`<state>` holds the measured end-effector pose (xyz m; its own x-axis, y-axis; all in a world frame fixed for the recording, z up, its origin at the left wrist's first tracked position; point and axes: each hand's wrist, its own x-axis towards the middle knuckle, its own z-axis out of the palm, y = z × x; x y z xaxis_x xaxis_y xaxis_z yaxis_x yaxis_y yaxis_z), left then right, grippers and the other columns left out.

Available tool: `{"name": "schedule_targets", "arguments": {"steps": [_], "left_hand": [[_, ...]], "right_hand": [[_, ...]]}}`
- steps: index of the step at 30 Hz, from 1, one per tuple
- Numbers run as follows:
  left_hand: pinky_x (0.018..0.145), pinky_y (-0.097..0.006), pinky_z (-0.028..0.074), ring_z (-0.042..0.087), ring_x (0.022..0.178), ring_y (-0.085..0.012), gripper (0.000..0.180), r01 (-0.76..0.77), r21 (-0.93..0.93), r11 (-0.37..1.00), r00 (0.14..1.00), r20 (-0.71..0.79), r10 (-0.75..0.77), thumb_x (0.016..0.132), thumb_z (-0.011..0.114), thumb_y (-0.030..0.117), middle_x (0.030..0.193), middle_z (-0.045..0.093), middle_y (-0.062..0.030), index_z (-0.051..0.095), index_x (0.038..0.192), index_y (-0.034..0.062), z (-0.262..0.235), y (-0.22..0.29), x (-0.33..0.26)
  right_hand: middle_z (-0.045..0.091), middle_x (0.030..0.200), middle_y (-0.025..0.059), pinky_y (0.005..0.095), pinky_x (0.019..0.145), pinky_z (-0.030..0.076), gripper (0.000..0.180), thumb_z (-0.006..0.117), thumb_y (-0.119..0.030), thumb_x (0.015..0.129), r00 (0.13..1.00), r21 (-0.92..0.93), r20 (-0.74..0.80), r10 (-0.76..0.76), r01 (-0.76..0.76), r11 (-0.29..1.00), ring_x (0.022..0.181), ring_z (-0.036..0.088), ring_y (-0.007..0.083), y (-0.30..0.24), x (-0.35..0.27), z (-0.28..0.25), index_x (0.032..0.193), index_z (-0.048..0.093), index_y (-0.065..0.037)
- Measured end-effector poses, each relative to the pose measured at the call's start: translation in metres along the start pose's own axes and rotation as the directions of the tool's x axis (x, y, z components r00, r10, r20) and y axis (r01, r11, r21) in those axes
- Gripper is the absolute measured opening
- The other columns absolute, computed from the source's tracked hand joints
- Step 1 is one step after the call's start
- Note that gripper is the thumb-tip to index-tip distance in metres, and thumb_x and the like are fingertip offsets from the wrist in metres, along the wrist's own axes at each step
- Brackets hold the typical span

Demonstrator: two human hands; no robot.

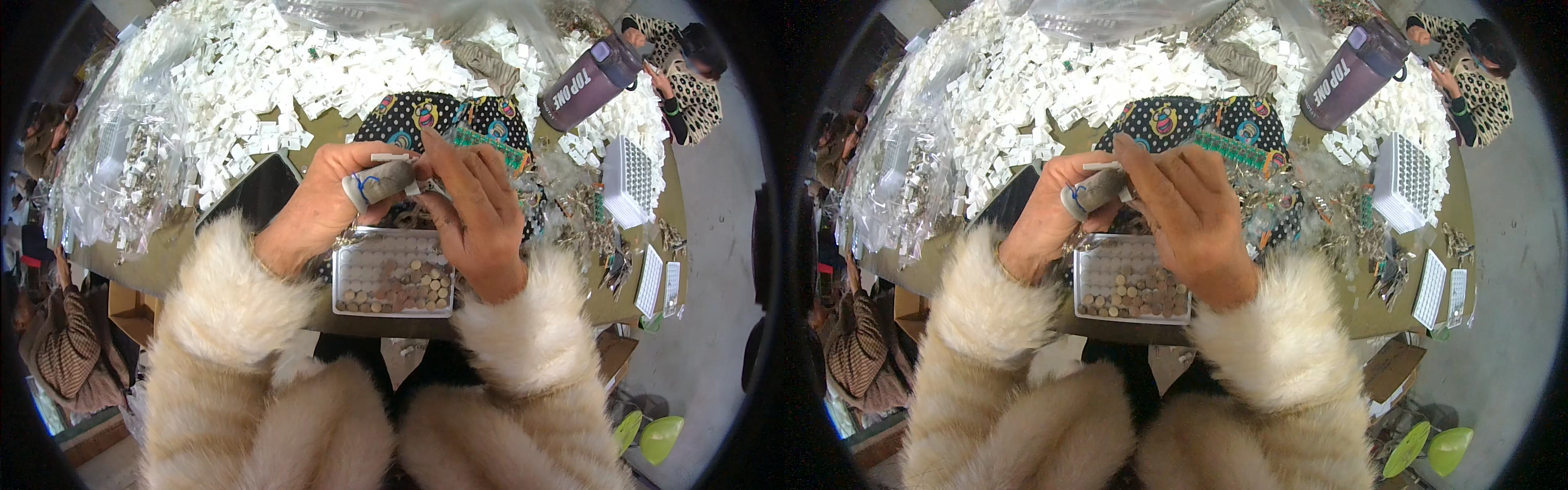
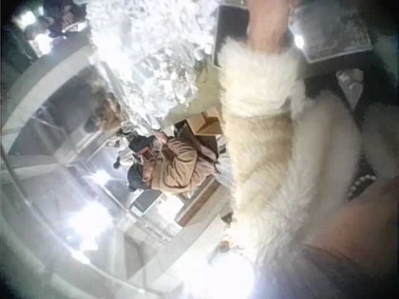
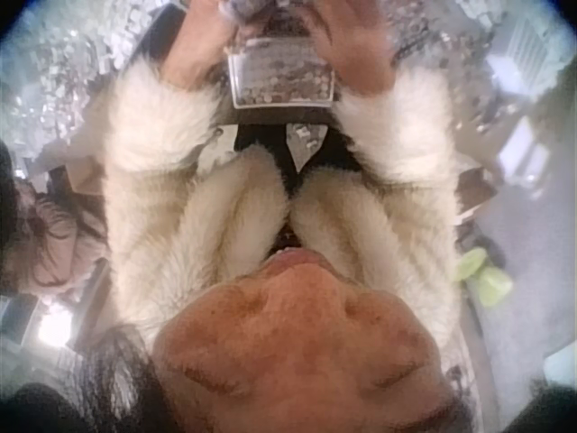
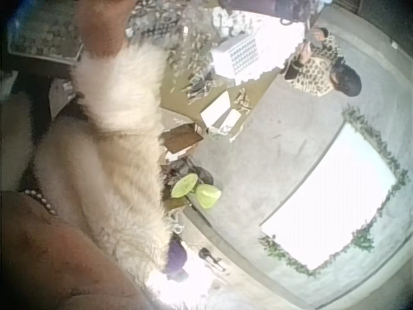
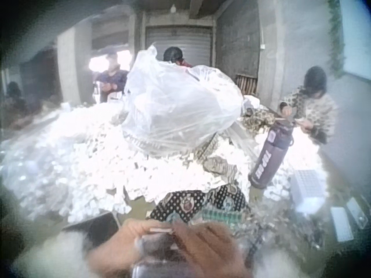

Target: The person repeatedly picks small white rectangular components and metallic pieces from a tray, then uses a handheld lighter to heat the component while holding it with both hands. The heated components are placed back into the tray. The process is repeated continuously.

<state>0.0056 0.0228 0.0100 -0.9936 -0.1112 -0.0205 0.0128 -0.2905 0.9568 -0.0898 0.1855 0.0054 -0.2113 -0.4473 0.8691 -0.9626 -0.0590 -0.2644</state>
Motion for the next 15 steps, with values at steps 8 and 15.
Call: {"name": "schedule_targets", "arguments": {"steps": [8, 15], "left_hand": [[0.067, -0.024, 0.050, 0.060, 0.078, -0.0069, 0.023, -0.257, 0.156, 0.954, 0.960, -0.076, 0.271, 0.089, 0.066, -0.006, 0.086, 0.069, -0.0026, 0.071, 0.111, -0.0019, 0.010, -0.008, -0.006], [0.076, -0.026, 0.053, 0.061, 0.086, -0.0075, 0.016, -0.189, 0.357, 0.915, 0.978, -0.013, 0.207, 0.089, 0.071, -0.002, 0.085, 0.070, -0.0015, 0.073, 0.104, -0.0027, 0.007, -0.007, -0.001]], "right_hand": [[0.062, 0.089, 0.0098, 0.0368, 0.069, 0.047, 0.047, 0.066, 0.006, 0.073, 0.990, -0.069, 0.128, 0.056, -0.048, 0.997, 0.077, 0.056, 0.0256, 0.001, -0.008, 0.000, 0.120, 0.065, 0.003], [0.062, 0.087, 0.0100, 0.0357, 0.064, 0.049, 0.044, 0.065, 0.009, 0.069, 0.988, -0.091, 0.125, 0.085, -0.074, 0.993, 0.074, 0.058, 0.0263, -0.002, -0.004, -0.003, 0.112, 0.070, 0.000]]}}
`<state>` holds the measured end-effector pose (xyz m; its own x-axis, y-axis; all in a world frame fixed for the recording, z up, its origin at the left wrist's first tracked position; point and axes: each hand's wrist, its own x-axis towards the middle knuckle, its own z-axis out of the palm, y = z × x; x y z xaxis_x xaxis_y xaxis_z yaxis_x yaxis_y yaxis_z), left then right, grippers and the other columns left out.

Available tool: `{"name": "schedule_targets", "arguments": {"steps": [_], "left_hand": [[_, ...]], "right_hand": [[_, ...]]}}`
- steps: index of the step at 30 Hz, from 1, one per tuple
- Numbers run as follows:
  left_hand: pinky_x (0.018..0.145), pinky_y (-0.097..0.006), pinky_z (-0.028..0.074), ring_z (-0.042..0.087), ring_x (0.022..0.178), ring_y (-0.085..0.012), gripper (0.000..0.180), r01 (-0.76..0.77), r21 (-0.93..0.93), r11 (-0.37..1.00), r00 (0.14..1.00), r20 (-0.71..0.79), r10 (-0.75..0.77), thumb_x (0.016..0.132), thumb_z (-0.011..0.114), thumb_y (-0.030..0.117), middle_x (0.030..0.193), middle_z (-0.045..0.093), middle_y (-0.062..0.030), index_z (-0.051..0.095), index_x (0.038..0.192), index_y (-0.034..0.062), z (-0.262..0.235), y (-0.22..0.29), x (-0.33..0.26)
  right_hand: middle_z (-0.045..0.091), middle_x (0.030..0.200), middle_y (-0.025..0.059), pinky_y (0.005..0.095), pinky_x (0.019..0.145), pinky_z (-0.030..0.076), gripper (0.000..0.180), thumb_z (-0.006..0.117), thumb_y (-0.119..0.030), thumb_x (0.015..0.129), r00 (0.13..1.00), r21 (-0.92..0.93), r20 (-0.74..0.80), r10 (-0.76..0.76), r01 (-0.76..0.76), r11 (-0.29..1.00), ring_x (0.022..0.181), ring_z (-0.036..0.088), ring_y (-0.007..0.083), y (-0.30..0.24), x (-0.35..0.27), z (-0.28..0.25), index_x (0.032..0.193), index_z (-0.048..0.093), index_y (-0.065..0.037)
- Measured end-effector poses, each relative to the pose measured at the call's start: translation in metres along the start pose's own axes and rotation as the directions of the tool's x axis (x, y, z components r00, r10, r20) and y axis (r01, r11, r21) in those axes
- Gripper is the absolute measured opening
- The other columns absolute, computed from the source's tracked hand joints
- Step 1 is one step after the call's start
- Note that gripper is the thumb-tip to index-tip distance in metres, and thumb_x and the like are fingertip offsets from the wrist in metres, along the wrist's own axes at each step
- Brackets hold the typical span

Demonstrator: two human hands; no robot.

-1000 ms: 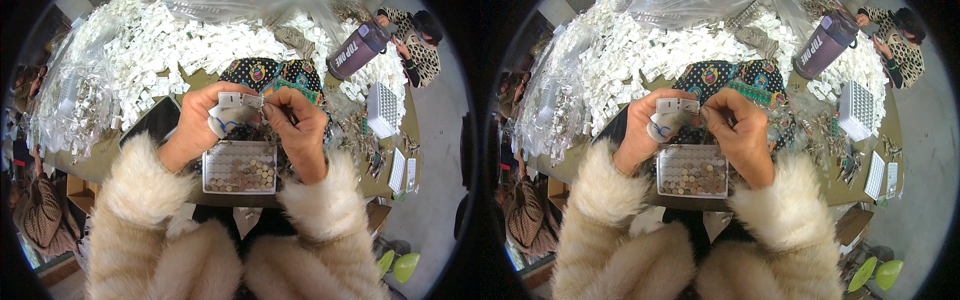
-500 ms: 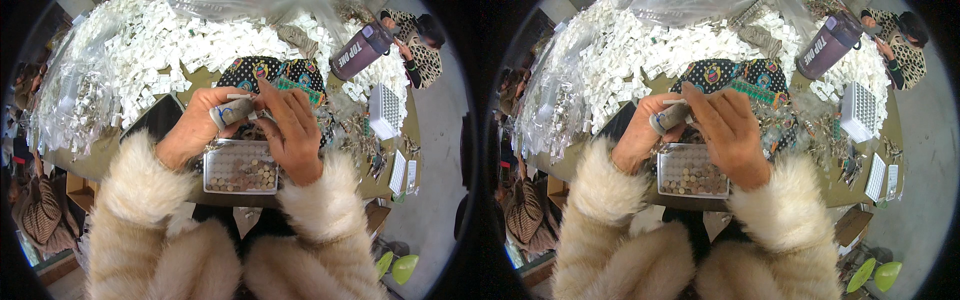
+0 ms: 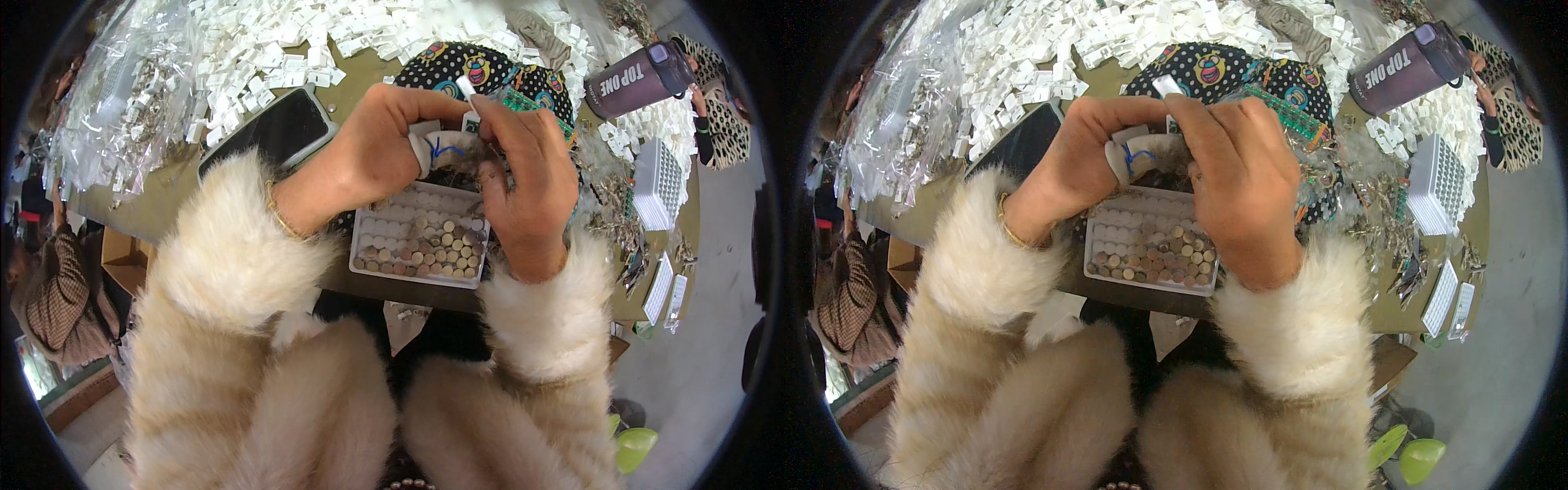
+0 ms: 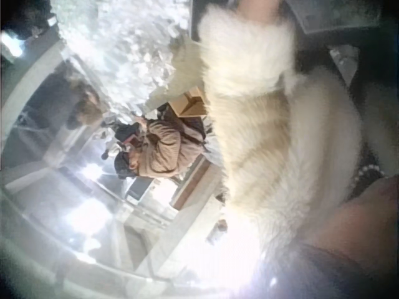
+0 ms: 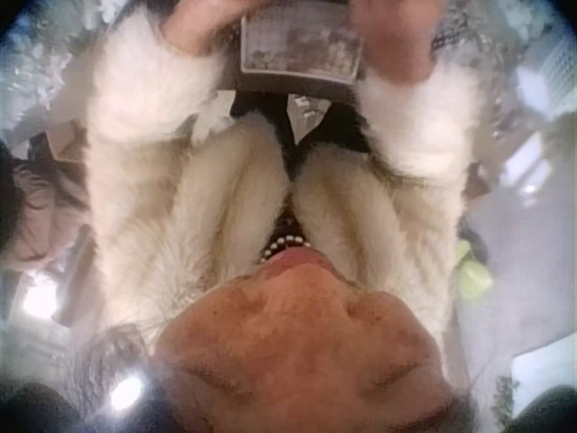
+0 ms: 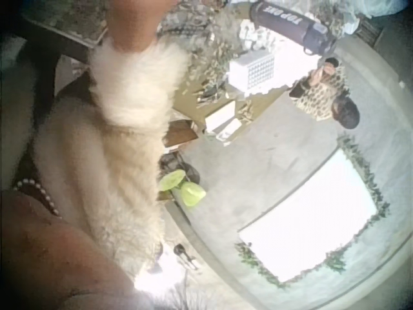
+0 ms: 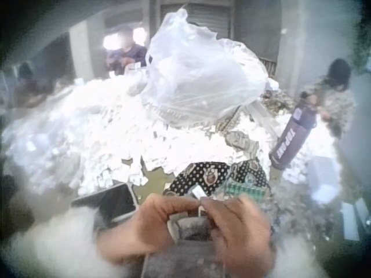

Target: The person repeatedly picks small white rectangular components and metallic pieces from a tray, then uses a handheld lighter to heat the component while holding it with both hands. The heated components are placed back into the tray. The process is repeated continuously.

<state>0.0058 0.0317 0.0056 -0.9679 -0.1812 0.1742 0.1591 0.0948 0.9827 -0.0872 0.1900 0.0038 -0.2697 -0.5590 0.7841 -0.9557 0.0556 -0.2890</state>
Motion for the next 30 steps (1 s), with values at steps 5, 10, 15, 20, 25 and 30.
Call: {"name": "schedule_targets", "arguments": {"steps": [5, 10, 15, 20, 25, 30], "left_hand": [[0.047, -0.016, 0.031, 0.038, 0.051, -0.0006, 0.032, 0.042, -0.099, 0.994, 0.980, -0.187, -0.060, 0.100, 0.055, 0.019, 0.101, 0.076, -0.0076, 0.068, 0.123, 0.0008, -0.020, 0.004, 0.008], [0.052, -0.019, 0.034, 0.045, 0.059, -0.0024, 0.020, 0.054, -0.257, 0.965, 0.997, -0.034, -0.065, 0.103, 0.056, 0.013, 0.085, 0.068, 0.0001, 0.071, 0.107, 0.0016, -0.043, 0.007, 0.009], [0.050, -0.019, 0.030, 0.043, 0.056, -0.0022, 0.025, -0.022, -0.140, 0.990, 0.987, -0.158, -0.001, 0.104, 0.056, 0.018, 0.072, 0.061, 0.0046, 0.072, 0.090, 0.0048, -0.028, 0.003, 0.011], [0.050, -0.019, 0.036, 0.046, 0.056, -0.0020, 0.020, -0.010, 0.058, 0.998, 0.989, -0.146, 0.019, 0.102, 0.055, 0.012, 0.088, 0.070, -0.0022, 0.071, 0.108, 0.0020, -0.030, -0.005, 0.009], [0.051, -0.020, 0.039, 0.048, 0.058, -0.0030, 0.021, -0.152, 0.073, 0.986, 0.980, -0.116, 0.160, 0.100, 0.054, 0.008, 0.091, 0.073, -0.0032, 0.071, 0.110, 0.0019, -0.032, -0.014, 0.007], [0.051, -0.019, 0.040, 0.048, 0.058, -0.0024, 0.021, -0.199, 0.196, 0.960, 0.972, -0.088, 0.219, 0.099, 0.055, 0.006, 0.090, 0.073, -0.0034, 0.071, 0.110, 0.0015, -0.030, -0.012, 0.008]], "right_hand": [[0.063, 0.086, 0.0086, 0.0358, 0.063, 0.050, 0.024, 0.072, -0.002, 0.073, 0.997, 0.152, 0.071, -0.038, 0.027, 0.988, 0.074, 0.062, 0.0271, -0.006, 0.003, -0.004, 0.097, 0.072, -0.003], [0.059, 0.084, 0.0041, 0.0399, 0.068, 0.050, 0.012, 0.073, -0.016, 0.076, 0.798, 0.329, 0.596, -0.092, -0.137, 0.934, 0.079, 0.061, 0.0288, -0.010, -0.004, -0.004, 0.082, 0.064, -0.011], [0.057, 0.086, 0.0052, 0.0384, 0.072, 0.050, 0.011, 0.070, -0.013, 0.076, 0.757, 0.276, 0.636, -0.146, -0.046, 0.960, 0.086, 0.060, 0.0281, -0.009, -0.007, 0.000, 0.083, 0.062, -0.010], [0.055, 0.084, 0.0060, 0.0388, 0.071, 0.051, 0.011, 0.068, -0.012, 0.075, 0.794, 0.396, 0.588, -0.150, -0.121, 0.910, 0.085, 0.058, 0.0285, -0.010, -0.005, -0.002, 0.084, 0.063, -0.009], [0.062, 0.087, 0.0088, 0.0390, 0.066, 0.048, 0.015, 0.070, -0.006, 0.076, 0.746, 0.479, 0.627, -0.225, -0.141, 0.866, 0.078, 0.059, 0.0299, -0.013, -0.008, 0.001, 0.091, 0.068, -0.004], [0.061, 0.086, 0.0084, 0.0388, 0.065, 0.048, 0.017, 0.066, -0.004, 0.076, 0.722, 0.406, 0.646, -0.249, -0.048, 0.913, 0.078, 0.058, 0.0293, -0.014, -0.010, 0.002, 0.092, 0.068, -0.004]]}}
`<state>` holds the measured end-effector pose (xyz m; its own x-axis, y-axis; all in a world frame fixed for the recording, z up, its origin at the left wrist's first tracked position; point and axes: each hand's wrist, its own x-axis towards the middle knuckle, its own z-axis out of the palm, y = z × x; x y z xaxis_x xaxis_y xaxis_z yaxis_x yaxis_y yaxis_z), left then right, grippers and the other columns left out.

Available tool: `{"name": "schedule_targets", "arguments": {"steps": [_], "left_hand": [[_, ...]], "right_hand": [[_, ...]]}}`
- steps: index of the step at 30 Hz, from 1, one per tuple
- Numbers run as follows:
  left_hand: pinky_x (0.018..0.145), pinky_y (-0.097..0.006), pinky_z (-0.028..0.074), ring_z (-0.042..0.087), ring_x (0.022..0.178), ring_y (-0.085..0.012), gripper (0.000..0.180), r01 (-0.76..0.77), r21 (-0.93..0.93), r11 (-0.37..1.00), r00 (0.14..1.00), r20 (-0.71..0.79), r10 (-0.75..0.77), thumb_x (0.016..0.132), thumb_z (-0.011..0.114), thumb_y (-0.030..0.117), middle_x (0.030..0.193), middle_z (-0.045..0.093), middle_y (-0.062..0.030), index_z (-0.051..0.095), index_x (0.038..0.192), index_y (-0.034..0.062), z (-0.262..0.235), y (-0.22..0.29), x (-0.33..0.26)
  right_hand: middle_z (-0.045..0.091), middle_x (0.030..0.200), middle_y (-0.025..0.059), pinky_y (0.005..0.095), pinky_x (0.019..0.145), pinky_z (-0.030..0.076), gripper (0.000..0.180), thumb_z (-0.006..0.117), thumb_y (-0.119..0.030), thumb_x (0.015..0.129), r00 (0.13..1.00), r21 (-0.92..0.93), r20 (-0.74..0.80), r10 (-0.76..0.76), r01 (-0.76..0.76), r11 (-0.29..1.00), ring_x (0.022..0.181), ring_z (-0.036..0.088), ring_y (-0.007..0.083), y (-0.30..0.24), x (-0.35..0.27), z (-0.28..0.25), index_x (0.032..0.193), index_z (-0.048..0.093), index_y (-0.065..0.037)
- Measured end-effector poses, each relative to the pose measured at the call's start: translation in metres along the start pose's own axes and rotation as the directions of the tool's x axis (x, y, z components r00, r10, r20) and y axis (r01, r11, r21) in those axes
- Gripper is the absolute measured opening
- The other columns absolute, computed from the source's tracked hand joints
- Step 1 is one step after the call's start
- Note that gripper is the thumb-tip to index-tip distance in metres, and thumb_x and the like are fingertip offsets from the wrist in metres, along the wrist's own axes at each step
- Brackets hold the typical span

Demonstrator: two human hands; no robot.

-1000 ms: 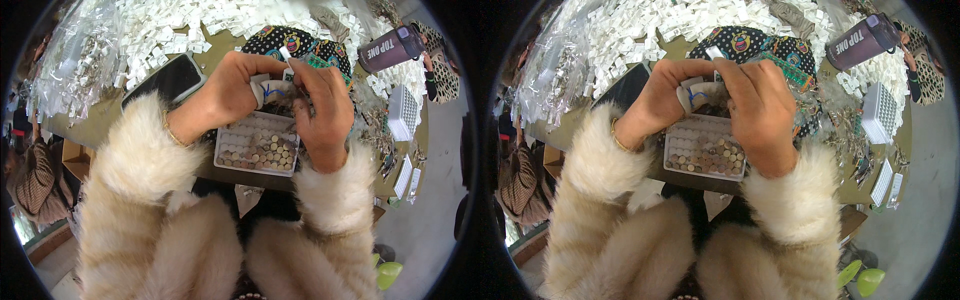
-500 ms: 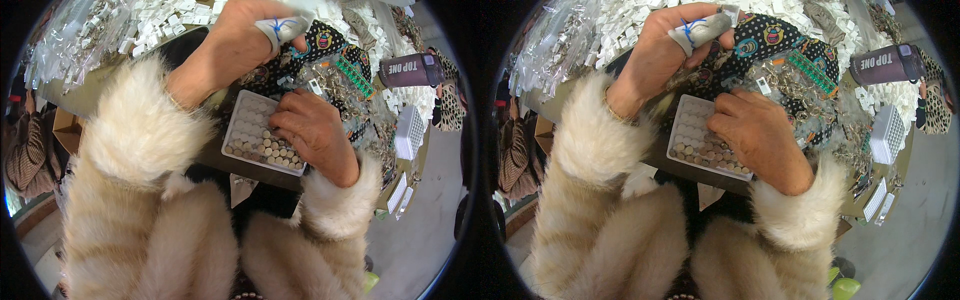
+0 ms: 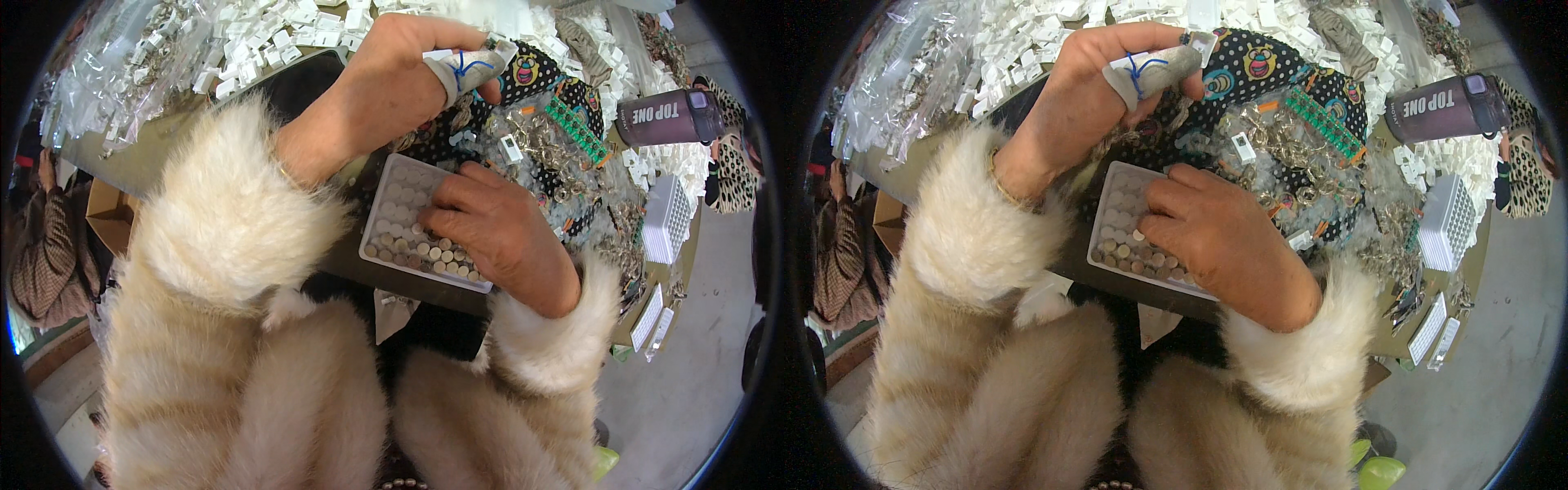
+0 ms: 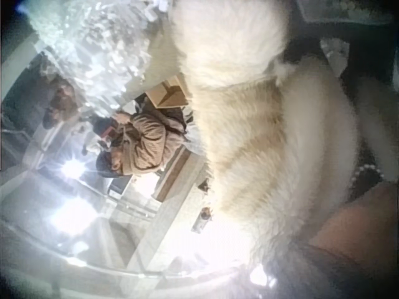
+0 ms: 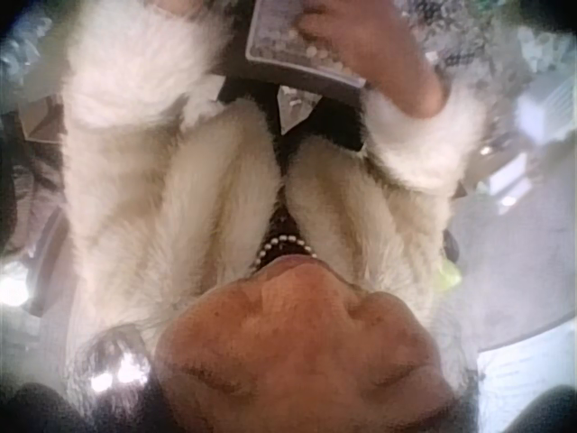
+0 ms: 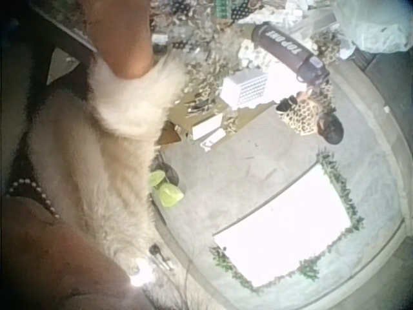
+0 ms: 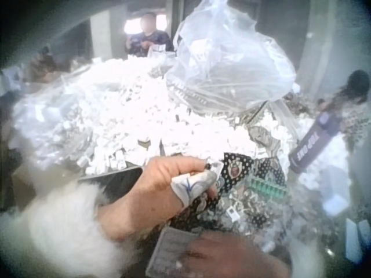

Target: The person repeatedly picks small white rectangular components and metallic pieces from a tray, then uses a handheld lighter to heat the component while holding it with both hands. The heated components are placed back into the tray. The process is repeated continuously.

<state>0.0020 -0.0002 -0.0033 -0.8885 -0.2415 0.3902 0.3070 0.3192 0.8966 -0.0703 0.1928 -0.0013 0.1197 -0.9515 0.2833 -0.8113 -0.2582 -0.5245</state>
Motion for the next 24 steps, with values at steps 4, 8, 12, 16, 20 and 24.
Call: {"name": "schedule_targets", "arguments": {"steps": [4, 8, 12, 16, 20, 24], "left_hand": [[0.051, -0.019, 0.040, 0.049, 0.059, -0.0024, 0.022, 0.046, 0.033, 0.998, 0.999, 0.007, -0.046, 0.098, 0.056, 0.005, 0.090, 0.074, -0.0048, 0.071, 0.113, 0.0021, 0.000, 0.004, 0.002], [0.053, -0.021, 0.041, 0.051, 0.061, -0.0034, 0.019, 0.118, -0.067, 0.991, 0.992, -0.031, -0.121, 0.096, 0.059, 0.004, 0.087, 0.073, -0.0039, 0.073, 0.109, 0.0026, 0.002, 0.004, 0.002], [0.057, -0.024, 0.045, 0.056, 0.067, -0.0052, 0.011, 0.059, -0.144, 0.988, 0.997, -0.044, -0.066, 0.094, 0.064, 0.003, 0.080, 0.072, -0.0020, 0.074, 0.099, 0.0008, 0.003, -0.001, 0.001], [0.053, -0.019, 0.043, 0.050, 0.060, -0.0024, 0.024, 0.000, -0.039, 0.999, 1.000, -0.001, 0.000, 0.098, 0.058, 0.004, 0.092, 0.074, -0.0054, 0.070, 0.118, 0.0031, 0.001, -0.005, 0.001], [0.048, -0.019, 0.041, 0.051, 0.057, -0.0023, 0.023, 0.079, -0.171, 0.982, 0.997, 0.020, -0.077, 0.098, 0.059, 0.004, 0.092, 0.075, -0.0072, 0.071, 0.117, 0.0055, 0.004, 0.000, 0.002], [0.058, -0.021, 0.044, 0.055, 0.069, -0.0043, 0.014, 0.251, -0.225, 0.941, 0.968, 0.066, -0.242, 0.096, 0.064, 0.003, 0.085, 0.073, -0.0026, 0.074, 0.106, 0.0022, 0.004, 0.012, 0.004]], "right_hand": [[0.060, 0.087, 0.0079, 0.0386, 0.066, 0.048, 0.019, 0.062, -0.005, 0.077, 0.997, -0.007, -0.081, -0.010, 0.010, 1.000, 0.078, 0.056, 0.0289, 0.000, 0.001, -0.001, 0.095, 0.068, -0.004], [0.057, 0.088, 0.0077, 0.0379, 0.068, 0.047, 0.022, 0.060, -0.006, 0.076, 0.991, 0.082, -0.122, -0.050, 0.061, 0.995, 0.080, 0.054, 0.0285, -0.005, 0.003, 0.003, 0.097, 0.067, -0.004], [0.053, 0.088, 0.0084, 0.0382, 0.069, 0.047, 0.024, 0.061, -0.007, 0.075, 0.997, 0.037, -0.010, -0.080, 0.081, 0.996, 0.083, 0.053, 0.0284, -0.007, 0.006, 0.006, 0.098, 0.066, -0.002], [0.053, 0.088, 0.0088, 0.0381, 0.068, 0.048, 0.023, 0.062, -0.009, 0.073, 0.997, 0.013, 0.025, -0.074, 0.074, 0.997, 0.084, 0.053, 0.0284, -0.010, 0.004, 0.005, 0.096, 0.064, -0.002], [0.053, 0.089, 0.0093, 0.0373, 0.067, 0.049, 0.021, 0.061, -0.009, 0.074, 0.995, -0.077, -0.054, -0.080, 0.075, 0.994, 0.085, 0.054, 0.0281, -0.011, 0.005, 0.005, 0.094, 0.063, -0.003], [0.057, 0.088, 0.0084, 0.0376, 0.064, 0.050, 0.025, 0.071, -0.006, 0.068, 0.986, -0.168, -0.157, -0.063, 0.037, 0.985, 0.080, 0.058, 0.0283, -0.006, 0.006, -0.005, 0.092, 0.063, -0.003]]}}
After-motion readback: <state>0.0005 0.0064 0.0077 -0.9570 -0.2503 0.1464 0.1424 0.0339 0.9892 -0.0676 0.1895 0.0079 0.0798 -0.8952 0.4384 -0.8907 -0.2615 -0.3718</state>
